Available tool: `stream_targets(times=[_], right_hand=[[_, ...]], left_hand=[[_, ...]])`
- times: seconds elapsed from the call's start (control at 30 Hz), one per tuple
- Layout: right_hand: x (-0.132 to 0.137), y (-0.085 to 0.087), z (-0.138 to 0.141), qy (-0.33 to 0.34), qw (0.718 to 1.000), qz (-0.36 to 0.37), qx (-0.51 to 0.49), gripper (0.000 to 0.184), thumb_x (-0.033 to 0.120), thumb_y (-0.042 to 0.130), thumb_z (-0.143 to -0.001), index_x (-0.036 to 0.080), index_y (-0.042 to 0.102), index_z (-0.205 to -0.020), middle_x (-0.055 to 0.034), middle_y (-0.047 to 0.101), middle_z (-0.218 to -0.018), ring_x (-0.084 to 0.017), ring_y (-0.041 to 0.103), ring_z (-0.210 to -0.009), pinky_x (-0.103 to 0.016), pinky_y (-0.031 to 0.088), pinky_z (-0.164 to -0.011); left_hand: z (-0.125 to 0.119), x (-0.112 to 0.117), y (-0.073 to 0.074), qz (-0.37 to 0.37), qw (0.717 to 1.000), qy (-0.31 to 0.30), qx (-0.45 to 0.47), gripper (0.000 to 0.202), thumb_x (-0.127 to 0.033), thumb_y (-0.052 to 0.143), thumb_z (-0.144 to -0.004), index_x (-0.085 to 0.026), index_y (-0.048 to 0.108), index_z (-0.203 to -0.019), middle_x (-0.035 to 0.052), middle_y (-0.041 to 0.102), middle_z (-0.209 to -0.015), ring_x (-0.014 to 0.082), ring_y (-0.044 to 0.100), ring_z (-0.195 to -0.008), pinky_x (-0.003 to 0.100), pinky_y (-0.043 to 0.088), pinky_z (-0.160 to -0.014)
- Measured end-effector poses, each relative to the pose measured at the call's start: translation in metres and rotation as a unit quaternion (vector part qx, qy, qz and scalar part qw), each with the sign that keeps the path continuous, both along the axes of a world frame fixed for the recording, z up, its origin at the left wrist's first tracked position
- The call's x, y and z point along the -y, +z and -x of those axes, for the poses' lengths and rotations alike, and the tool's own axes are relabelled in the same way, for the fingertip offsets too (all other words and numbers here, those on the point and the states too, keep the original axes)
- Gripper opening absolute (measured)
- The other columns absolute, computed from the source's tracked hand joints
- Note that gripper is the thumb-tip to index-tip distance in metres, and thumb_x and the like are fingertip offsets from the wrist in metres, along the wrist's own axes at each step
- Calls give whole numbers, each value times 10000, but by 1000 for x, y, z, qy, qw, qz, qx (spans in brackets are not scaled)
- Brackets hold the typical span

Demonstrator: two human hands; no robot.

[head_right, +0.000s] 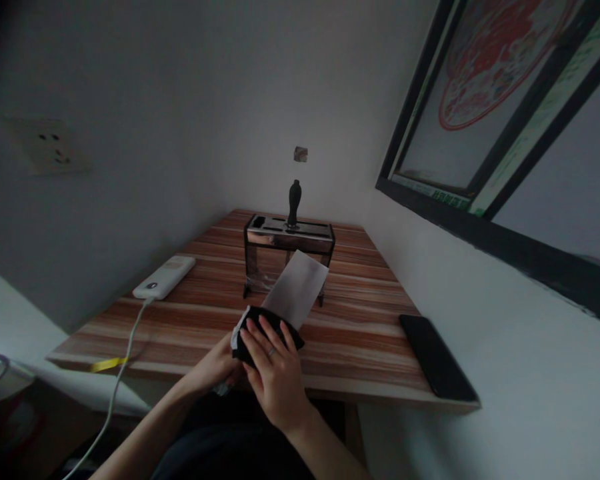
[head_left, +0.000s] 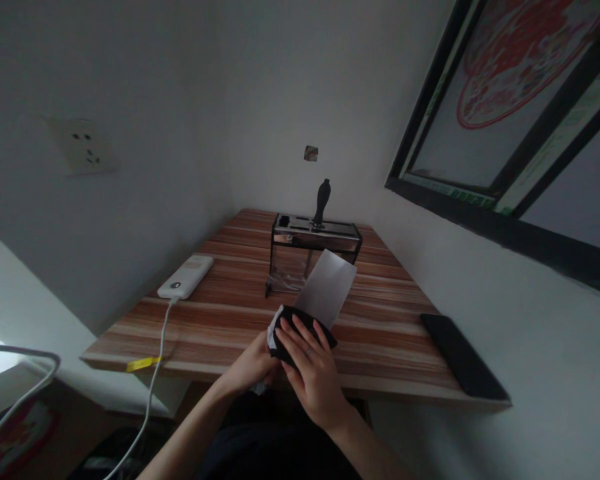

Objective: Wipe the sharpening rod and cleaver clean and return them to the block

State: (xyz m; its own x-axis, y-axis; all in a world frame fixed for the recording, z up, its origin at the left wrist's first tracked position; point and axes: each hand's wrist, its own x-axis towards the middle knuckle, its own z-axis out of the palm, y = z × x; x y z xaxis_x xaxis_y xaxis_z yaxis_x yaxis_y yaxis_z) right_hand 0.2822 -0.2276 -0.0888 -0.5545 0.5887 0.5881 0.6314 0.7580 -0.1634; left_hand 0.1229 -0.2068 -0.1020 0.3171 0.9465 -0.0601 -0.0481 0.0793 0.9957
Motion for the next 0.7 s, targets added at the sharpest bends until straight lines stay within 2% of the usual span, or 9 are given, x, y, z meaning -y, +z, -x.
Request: stream_targets(times=[0.23, 0.37, 0.57, 0.7], right_hand=[[-5, 4, -2, 0, 1000, -10, 9, 548, 173, 429, -947, 213, 300, -1478, -39, 439, -1470, -194, 286, -1418, -465, 246, -1153], [-9, 5, -4, -15, 999, -16, 24, 519, 185, 434, -945, 207, 349, -1456, -35, 420, -1481, -206, 281, -1421, -477, 251, -1151], [-29, 15, -15, -49, 998, -43, 8, 486, 218, 413, -963, 227, 368, -1447, -45, 446, -1465, -208, 294, -1415, -484, 239, -1148], [-46, 25, -25, -70, 996, -51, -4, 461, 209, 388, -976, 222, 375, -1437, -40, 429, -1479, -200, 277, -1422, -480, 210, -1152]], left_hand=[[0, -3, -4, -14, 1000, -11, 16, 133, -190, 531, -616, -178, 473, -735, -97, 467, -423, 45, 380, -331, 136, 298, -336], [-1, -4, 0, -25, 999, -36, 13, 56, -186, 543, -657, -163, 493, -668, -87, 434, -392, 37, 347, -321, 132, 254, -329], [-2, -2, 11, -26, 998, -59, 19, 269, -377, 660, -765, -170, 498, -819, -112, 413, -477, 25, 312, -329, 136, 282, -325], [-1, -1, 10, -30, 997, -72, 5, 316, -440, 648, -787, -176, 477, -817, -113, 398, -491, 19, 298, -324, 130, 263, -314]])
